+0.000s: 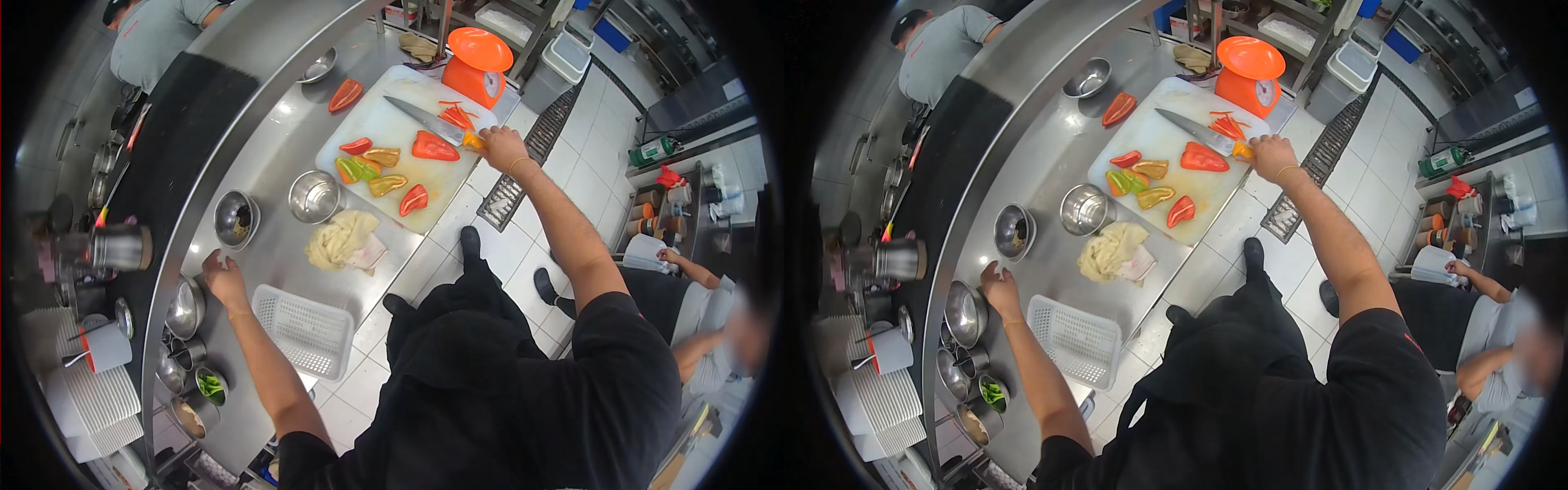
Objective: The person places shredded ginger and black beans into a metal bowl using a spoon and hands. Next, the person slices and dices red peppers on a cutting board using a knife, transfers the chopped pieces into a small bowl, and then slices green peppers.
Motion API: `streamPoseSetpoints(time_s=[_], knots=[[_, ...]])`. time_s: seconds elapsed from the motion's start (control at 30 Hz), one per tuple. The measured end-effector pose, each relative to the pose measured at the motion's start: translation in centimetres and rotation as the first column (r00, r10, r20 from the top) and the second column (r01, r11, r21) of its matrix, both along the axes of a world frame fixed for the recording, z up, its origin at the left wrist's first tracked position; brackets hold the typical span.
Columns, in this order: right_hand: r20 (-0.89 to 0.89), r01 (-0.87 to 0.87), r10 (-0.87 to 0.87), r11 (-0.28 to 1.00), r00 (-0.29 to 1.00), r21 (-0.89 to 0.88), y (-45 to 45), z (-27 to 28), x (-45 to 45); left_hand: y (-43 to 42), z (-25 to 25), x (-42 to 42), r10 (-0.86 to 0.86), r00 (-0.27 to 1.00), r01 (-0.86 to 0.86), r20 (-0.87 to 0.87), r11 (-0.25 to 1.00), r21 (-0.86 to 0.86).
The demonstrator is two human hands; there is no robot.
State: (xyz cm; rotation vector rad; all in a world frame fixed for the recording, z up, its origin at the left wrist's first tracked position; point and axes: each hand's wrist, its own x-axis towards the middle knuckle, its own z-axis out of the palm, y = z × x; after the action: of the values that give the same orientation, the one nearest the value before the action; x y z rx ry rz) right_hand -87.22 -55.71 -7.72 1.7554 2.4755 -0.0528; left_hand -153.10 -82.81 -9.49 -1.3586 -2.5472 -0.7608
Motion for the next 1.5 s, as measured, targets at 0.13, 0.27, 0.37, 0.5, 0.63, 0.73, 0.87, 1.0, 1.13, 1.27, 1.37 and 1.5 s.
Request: streamPoseSetpoints(time_s=[0.13,0.27,0.37,0.5,0.63,0.73,0.87,1.0,1.13,1.27,1.37,1.5], knots=[[-0.135,-0.132,0.119,0.988,0.984,-0.085,1.9,-1.1,0.6,5.5,8.6,20.4,-0.057,0.994,0.039,0.095,0.982,0.182],[-0.382,-0.230,0.174,0.967,0.908,-0.106,5.1,0.1,1.3,13.9,6.8,39.7,-0.479,0.847,0.468,0.228,0.877,0.103],[-0.476,-0.269,0.118,0.926,0.872,-0.263,8.3,3.5,1.9,19.2,4.8,48.7,-0.508,0.826,0.531,0.245,0.847,-0.030],[-0.540,-0.340,0.107,0.872,0.835,-0.353,11.1,6.0,4.8,23.5,2.4,52.9,-0.643,0.743,0.669,0.188,0.725,-0.162],[-0.594,-0.364,0.105,0.869,0.797,-0.335,11.1,6.1,8.8,26.0,-1.1,52.5,-0.723,0.640,0.769,0.261,0.599,-0.226],[-0.582,-0.308,0.014,0.858,0.813,-0.410,9.5,7.0,10.9,27.3,-0.4,51.3,-0.789,0.564,0.810,0.243,0.471,-0.348],[-0.632,-0.245,-0.119,0.855,0.766,-0.457,6.8,6.3,13.1,30.2,0.7,48.5,-0.789,0.608,0.699,0.090,0.477,-0.532],[-0.602,-0.170,-0.217,0.838,0.768,-0.519,4.1,5.3,13.2,31.8,-0.1,46.0,-0.748,0.654,0.748,0.113,0.618,-0.241],[-0.661,-0.154,-0.197,0.888,0.724,-0.433,0.9,4.6,11.0,28.6,1.3,45.6,-0.466,0.848,0.508,0.252,0.850,-0.138],[-0.557,-0.189,-0.064,0.903,0.828,-0.385,-0.9,4.2,7.6,25.7,-0.7,46.8,-0.323,0.893,0.391,0.313,0.902,-0.184],[-0.452,-0.192,0.025,0.925,0.892,-0.327,-0.6,2.9,5.1,25.9,-1.0,46.4,-0.352,0.884,0.422,0.307,0.885,-0.199],[-0.323,-0.209,0.067,0.880,0.944,-0.427,1.2,4.0,2.5,26.2,-0.1,45.3,-0.366,0.848,0.469,0.384,0.855,-0.220]])
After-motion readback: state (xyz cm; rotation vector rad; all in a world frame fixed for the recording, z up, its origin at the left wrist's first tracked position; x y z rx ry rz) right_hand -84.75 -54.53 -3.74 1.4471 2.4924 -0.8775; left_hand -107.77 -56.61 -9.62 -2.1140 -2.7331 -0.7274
